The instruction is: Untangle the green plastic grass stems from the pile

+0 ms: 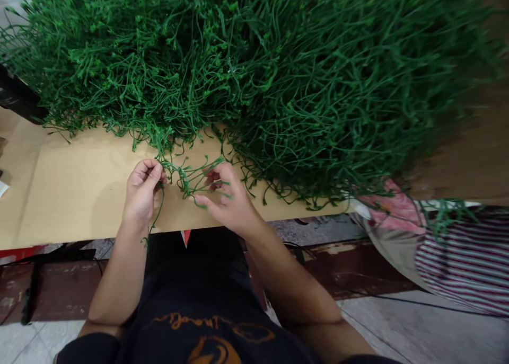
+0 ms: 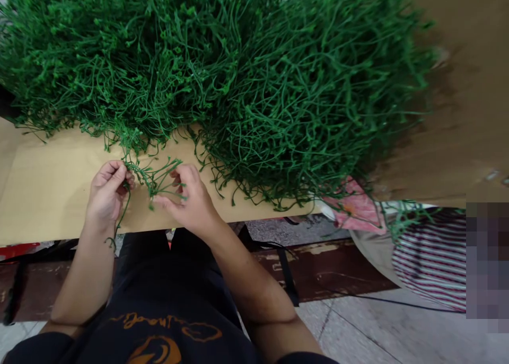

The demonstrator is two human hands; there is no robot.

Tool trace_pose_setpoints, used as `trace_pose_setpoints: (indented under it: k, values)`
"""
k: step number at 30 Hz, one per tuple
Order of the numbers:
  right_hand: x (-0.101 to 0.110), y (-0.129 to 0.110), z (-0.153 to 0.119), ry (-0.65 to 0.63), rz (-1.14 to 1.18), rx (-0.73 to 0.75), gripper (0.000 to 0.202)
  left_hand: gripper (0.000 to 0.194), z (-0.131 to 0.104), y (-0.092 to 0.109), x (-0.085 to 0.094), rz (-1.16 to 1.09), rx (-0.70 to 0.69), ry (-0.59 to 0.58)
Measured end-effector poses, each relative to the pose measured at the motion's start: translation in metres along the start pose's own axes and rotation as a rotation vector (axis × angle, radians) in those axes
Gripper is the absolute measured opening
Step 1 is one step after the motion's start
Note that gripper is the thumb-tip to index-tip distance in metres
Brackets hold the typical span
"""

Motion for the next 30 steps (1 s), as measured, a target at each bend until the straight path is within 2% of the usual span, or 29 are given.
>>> trace_pose_setpoints:
  k: [4,6,13,15,18,20,22,25,30]
  values:
    - [-0.019,0.0,0.003,-0.088,0.08,0.021,0.024,0.023,0.0,0.003,0.002,0.014,-0.088,0.032]
    - [-0.024,0.002,0.004,-0.088,0.108,-0.001,0.024,0.023,0.0,0.004,0.004,0.028,-0.114,0.054]
    - [-0.027,0.008,0.011,-0.107,0.259,-0.22,0.033,0.024,0.0,0.005,0.008,0.09,-0.138,0.057]
    - [-0.025,0.009,0.014,-0.084,0.371,-0.344,0.03,0.024,0.0,0.004,0.01,0.136,-0.157,0.06]
    - [-0.028,0.01,0.017,-0.057,0.63,-0.643,0.024,0.024,0.001,0.005,0.014,0.203,-0.234,0.06]
    - [-0.032,0.009,0.016,-0.077,0.771,-0.843,0.023,0.024,0.002,0.007,0.015,0.234,-0.305,0.071]
    - [-0.036,0.007,0.015,-0.121,0.835,-0.952,0.029,0.024,0.002,0.011,0.017,0.267,-0.359,0.096]
    - [-0.038,0.007,0.016,-0.16,0.83,-0.965,0.035,0.022,0.006,0.019,0.021,0.283,-0.428,0.165]
    - [-0.032,0.02,0.019,-0.082,0.681,-0.755,0.037,0.02,0.012,0.031,0.032,0.244,-0.54,0.281]
Point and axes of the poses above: each hand's wrist, its own z-axis towards the middle knuckle, its own x-axis out of the back of the hand, y = z × x, the point moved 5 cm from there along z, towards the middle knuckle, and after that the axes turned 15 degrees about y, right-handed, at the moved point
